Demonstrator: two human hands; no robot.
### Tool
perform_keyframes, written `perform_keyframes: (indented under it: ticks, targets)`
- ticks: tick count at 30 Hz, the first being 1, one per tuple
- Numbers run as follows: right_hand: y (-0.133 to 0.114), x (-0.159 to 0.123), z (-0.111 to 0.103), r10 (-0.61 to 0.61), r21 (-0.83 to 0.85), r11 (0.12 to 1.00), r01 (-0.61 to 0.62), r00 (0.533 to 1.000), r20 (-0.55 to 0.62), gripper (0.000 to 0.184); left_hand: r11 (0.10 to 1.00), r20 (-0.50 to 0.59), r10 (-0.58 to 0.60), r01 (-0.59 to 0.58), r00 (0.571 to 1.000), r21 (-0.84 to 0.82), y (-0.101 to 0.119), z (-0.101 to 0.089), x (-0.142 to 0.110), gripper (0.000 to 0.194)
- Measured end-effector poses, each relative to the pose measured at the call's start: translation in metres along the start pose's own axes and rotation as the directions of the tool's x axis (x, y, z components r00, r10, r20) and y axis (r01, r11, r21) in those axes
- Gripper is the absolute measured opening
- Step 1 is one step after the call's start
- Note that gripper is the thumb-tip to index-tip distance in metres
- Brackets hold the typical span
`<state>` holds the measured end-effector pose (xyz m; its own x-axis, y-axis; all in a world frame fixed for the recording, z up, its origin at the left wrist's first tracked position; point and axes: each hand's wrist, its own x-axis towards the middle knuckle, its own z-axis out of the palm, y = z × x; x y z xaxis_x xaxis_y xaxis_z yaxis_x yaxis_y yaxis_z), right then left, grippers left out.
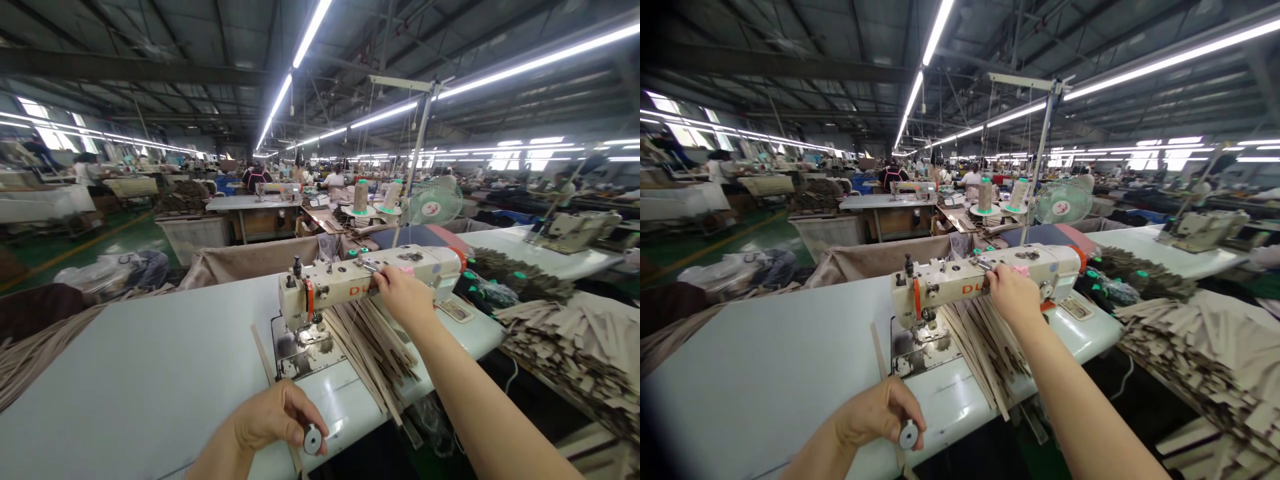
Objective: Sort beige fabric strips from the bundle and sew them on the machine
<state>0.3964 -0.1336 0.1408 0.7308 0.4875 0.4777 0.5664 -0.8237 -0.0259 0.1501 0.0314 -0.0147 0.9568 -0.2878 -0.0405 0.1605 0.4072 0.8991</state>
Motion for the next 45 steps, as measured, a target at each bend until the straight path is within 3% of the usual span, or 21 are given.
perform_keyframes:
  ticks: [7,11,14,16,18,21,28,34,40,45]
  targets:
    - [0.001,-0.003,0.002,0.002,0.002,1.0,-0.002,0.999,-0.053,0.034,0.998,-0.013,0.07,-0.07,0.997,0.006,0.005,0.002,0.002,0.049]
    - [-0.003,-0.035,0.002,-0.006,0.223,0.975,0.014,0.999,-0.036,0.034,0.982,-0.116,0.175,-0.182,0.978,-0.048,0.004,-0.003,0.002,0.045]
    - [-0.014,-0.069,0.009,-0.066,0.452,0.892,0.018,0.994,0.091,0.037,0.942,-0.291,0.251,-0.302,0.923,-0.145,0.005,-0.007,0.003,0.038]
    - [-0.023,-0.091,0.018,-0.142,0.562,0.827,-0.007,0.964,0.222,0.039,0.889,-0.433,0.319,-0.425,0.843,-0.173,0.007,-0.009,0.004,0.035]
    - [-0.034,-0.11,0.028,-0.243,0.626,0.78,-0.029,0.906,0.345,0.038,0.84,-0.531,0.357,-0.513,0.768,-0.177,0.008,-0.012,0.005,0.035]
    - [-0.045,-0.131,0.039,-0.343,0.651,0.757,-0.058,0.812,0.472,0.035,0.801,-0.599,0.367,-0.569,0.711,-0.184,0.011,-0.015,0.006,0.035]
    - [-0.056,-0.144,0.049,-0.394,0.627,0.774,-0.093,0.704,0.591,0.033,0.787,-0.61,0.379,-0.59,0.696,-0.183,0.012,-0.014,0.007,0.031]
    - [-0.073,-0.146,0.048,-0.374,0.564,0.82,-0.093,0.659,0.653,0.028,0.776,-0.61,0.394,-0.604,0.688,-0.18,0.013,-0.014,0.007,0.03]
    - [-0.082,-0.149,0.046,-0.376,0.559,0.828,-0.048,0.692,0.616,0.03,0.769,-0.612,0.406,-0.616,0.679,-0.173,0.014,-0.013,0.006,0.031]
    - [-0.066,-0.156,0.057,-0.326,0.674,0.727,-0.131,0.798,0.506,0.035,0.745,-0.614,0.428,-0.644,0.663,-0.175,0.016,-0.013,0.004,0.035]
